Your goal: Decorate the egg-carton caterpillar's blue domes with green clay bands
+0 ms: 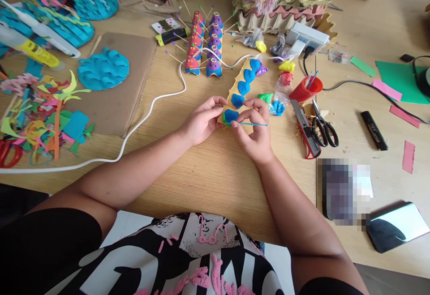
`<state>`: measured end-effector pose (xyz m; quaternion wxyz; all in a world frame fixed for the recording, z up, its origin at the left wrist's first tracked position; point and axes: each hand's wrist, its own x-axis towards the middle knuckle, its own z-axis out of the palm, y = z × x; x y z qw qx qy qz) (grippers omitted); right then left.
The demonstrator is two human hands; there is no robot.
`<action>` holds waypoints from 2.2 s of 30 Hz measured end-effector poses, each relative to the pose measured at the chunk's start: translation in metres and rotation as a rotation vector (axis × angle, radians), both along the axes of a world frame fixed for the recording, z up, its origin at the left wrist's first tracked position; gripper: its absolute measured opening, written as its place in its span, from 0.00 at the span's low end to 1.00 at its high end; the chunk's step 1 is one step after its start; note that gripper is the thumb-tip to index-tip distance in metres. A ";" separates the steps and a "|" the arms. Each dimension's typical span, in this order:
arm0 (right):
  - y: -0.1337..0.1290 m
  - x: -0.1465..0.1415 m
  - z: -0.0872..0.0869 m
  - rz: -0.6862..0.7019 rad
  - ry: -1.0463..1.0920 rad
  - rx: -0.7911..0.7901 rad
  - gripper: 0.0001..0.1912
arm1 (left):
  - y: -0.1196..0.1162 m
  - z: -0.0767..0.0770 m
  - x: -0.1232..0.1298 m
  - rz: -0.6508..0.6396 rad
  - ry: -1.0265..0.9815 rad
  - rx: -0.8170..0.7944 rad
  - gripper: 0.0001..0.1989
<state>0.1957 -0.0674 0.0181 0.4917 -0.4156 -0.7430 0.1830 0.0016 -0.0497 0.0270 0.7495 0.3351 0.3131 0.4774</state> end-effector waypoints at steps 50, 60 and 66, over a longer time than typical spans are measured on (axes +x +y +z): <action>0.000 -0.001 -0.004 -0.019 -0.056 0.048 0.09 | -0.003 0.004 0.002 0.028 0.118 -0.002 0.11; -0.002 -0.003 -0.002 -0.037 -0.135 0.055 0.10 | -0.003 0.006 0.002 0.022 0.130 -0.011 0.11; 0.001 -0.003 -0.005 -0.056 -0.146 0.085 0.09 | -0.004 0.007 0.002 0.011 0.164 0.014 0.09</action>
